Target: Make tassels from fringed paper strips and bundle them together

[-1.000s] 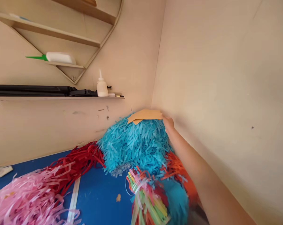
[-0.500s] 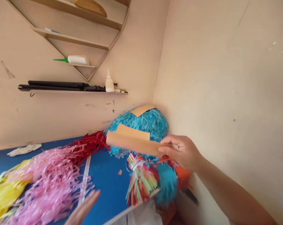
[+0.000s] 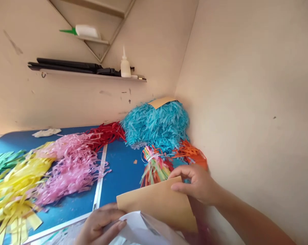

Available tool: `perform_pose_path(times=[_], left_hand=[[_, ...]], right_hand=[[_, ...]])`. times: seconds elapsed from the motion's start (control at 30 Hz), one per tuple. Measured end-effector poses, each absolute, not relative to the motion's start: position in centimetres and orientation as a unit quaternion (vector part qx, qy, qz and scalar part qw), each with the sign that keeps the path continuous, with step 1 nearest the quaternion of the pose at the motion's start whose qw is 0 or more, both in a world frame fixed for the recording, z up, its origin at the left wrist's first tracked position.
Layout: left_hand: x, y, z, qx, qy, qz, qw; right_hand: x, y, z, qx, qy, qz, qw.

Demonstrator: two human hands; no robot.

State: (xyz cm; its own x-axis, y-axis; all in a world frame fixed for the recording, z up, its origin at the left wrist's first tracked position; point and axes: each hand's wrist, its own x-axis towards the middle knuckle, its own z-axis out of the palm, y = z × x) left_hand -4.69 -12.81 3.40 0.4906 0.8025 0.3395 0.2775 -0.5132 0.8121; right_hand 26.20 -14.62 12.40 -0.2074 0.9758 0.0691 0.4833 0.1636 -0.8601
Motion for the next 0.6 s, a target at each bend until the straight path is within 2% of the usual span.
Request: perform_pose_path(times=[0.13, 0.23, 0.33, 0.47, 0.53, 0.6], left_hand=[[-4.4, -12.4, 2.5, 0.765, 0.332, 0.333, 0.441], [-4.3, -12.0, 1.9, 0.759, 0.332, 0.328, 0.454], [-4.4, -12.4, 0.9, 0.777, 0.324, 0.348, 0.413], [-5.0, -13.9, -0.4, 0.789, 0.311, 0.420, 0.324], [-5.5, -14.8, -1.0, 0.785, 0.337, 0.427, 0.298], [-6.1, -15.5, -1.5, 0.779, 0.372, 0.422, 0.276]], right_hand=[[26.4, -14.0, 10.5, -0.548, -0.638, 0.421, 0.339], [26.4, -13.6, 9.6, -0.557, -0.613, 0.449, 0.335], [26.6, -13.6, 9.5, -0.502, -0.712, 0.350, 0.343], [27.3, -15.0, 10.2, -0.317, -0.872, 0.211, 0.307], [27.4, -16.4, 10.3, -0.323, -0.881, 0.197, 0.285], [27.3, -17.9, 10.0, -0.398, -0.850, 0.200, 0.280]])
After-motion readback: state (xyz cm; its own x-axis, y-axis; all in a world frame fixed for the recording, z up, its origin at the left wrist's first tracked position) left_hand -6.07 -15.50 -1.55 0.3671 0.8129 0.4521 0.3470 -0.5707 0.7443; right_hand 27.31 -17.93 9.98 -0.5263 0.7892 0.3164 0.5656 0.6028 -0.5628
